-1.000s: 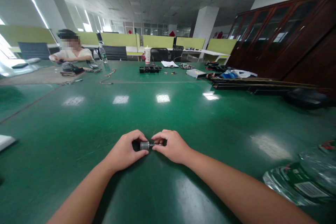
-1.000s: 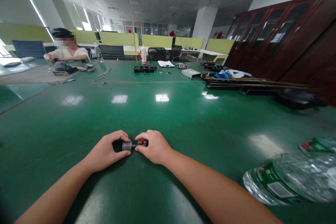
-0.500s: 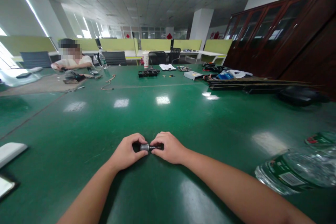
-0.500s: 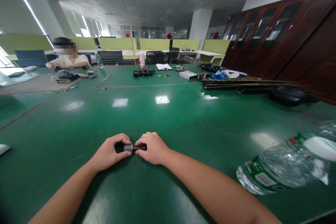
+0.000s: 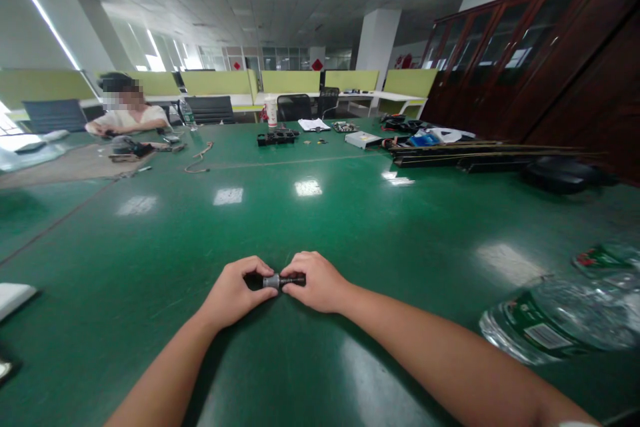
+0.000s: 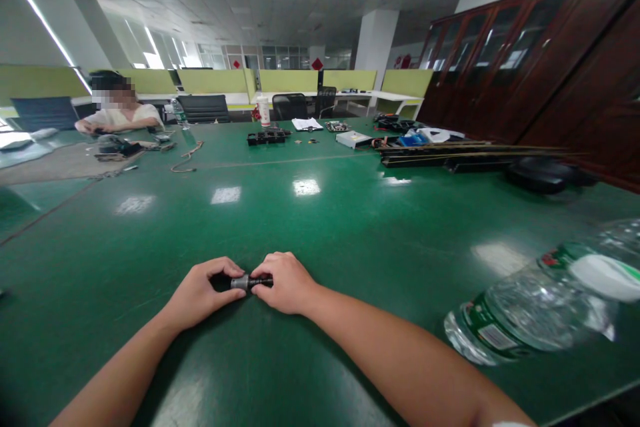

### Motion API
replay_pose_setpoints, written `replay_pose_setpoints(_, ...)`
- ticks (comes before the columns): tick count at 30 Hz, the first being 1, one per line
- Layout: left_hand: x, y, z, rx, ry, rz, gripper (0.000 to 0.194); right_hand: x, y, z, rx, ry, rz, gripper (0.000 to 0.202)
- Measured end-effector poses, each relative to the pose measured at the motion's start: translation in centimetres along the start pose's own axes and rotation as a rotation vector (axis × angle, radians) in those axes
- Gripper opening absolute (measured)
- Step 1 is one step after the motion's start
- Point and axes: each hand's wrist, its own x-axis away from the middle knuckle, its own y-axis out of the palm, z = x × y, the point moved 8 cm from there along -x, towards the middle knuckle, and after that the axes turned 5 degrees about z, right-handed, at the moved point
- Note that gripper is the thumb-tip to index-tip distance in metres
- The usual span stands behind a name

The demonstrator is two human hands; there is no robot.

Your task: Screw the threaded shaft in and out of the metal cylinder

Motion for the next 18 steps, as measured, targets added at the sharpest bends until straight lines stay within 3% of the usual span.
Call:
replay_pose_setpoints(5,-0.08,-0.01,-0.16,-0.041,-0.045,-0.005,0.023,0.01,-0.18,-0.18,0.006,0.029,-0.017,0.023)
replay_pose_setpoints(10,-0.21,-0.09,0.12,-0.065,-0.049,-0.006,0.017,-0.13,0.18,-0.24,0.022,0.014,-0.062,0.020)
replay_pose_setpoints(18,-0.28,0.21,0.16,-0.047,-0.025,-0.036,0.021,-0.15,0.27,0.35,-0.032,0.032,-0.024,0.013)
